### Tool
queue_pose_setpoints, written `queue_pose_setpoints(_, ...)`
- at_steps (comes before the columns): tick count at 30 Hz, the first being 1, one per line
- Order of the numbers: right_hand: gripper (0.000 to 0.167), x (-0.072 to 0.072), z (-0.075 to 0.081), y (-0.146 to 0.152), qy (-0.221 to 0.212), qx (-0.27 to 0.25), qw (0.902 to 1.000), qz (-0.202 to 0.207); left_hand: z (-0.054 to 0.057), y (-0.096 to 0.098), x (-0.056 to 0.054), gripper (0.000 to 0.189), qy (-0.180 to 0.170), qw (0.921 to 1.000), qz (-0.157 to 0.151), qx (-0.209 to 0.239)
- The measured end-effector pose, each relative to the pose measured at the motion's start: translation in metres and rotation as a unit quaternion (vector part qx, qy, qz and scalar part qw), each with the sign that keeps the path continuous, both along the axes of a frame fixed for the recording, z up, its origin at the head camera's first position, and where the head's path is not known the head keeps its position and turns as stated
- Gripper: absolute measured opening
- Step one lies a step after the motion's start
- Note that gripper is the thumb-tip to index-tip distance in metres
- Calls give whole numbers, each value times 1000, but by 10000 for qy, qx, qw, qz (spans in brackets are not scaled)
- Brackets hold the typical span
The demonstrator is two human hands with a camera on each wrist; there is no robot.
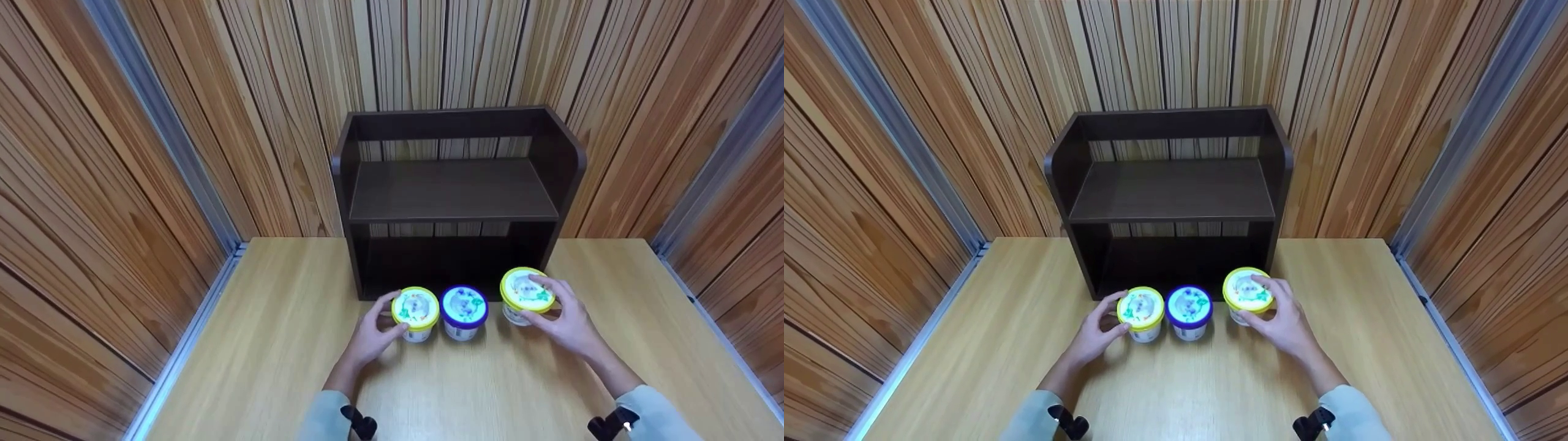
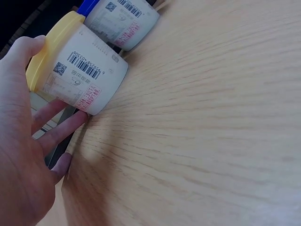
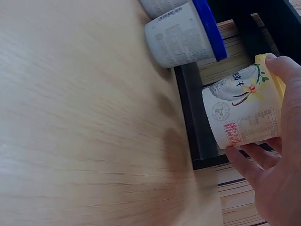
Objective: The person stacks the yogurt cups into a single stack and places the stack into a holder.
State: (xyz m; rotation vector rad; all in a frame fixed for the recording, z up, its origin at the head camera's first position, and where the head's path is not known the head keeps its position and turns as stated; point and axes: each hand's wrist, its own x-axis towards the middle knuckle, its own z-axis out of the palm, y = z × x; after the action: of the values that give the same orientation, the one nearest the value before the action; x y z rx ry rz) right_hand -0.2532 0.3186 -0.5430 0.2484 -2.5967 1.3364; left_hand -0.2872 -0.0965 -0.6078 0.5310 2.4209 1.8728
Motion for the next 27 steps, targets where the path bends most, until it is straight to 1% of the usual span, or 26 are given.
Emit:
queue_pose_setpoints(5, 74, -1, 10, -1, 90, -11, 9999, 46, 0, 1, 1, 67, -17, 10000, -19, 26)
queue_pose_setpoints(9, 73, -1, 18, -5, 209, -133, 9996, 128, 1, 1, 3, 67, -43, 10000, -28, -76)
queue_pose_setpoints(16, 72, -6, 25, -14, 397, -141, 9987, 281, 3, 2, 3, 69, -163, 9991, 77, -387)
queue_pose_setpoints(19, 72, -8, 28, -17, 433, -114, 9986, 290, 4, 3, 2, 69, -127, 9987, 82, -496)
queue_pose_setpoints(23, 71, -11, 32, -25, 522, -212, 9976, 401, 4, 3, 1, 69, -116, 9986, 63, -514)
queue_pose_setpoints(27, 70, -14, 34, -33, 590, -351, 9960, 568, 4, 3, 1, 72, -50, 9990, -40, -452)
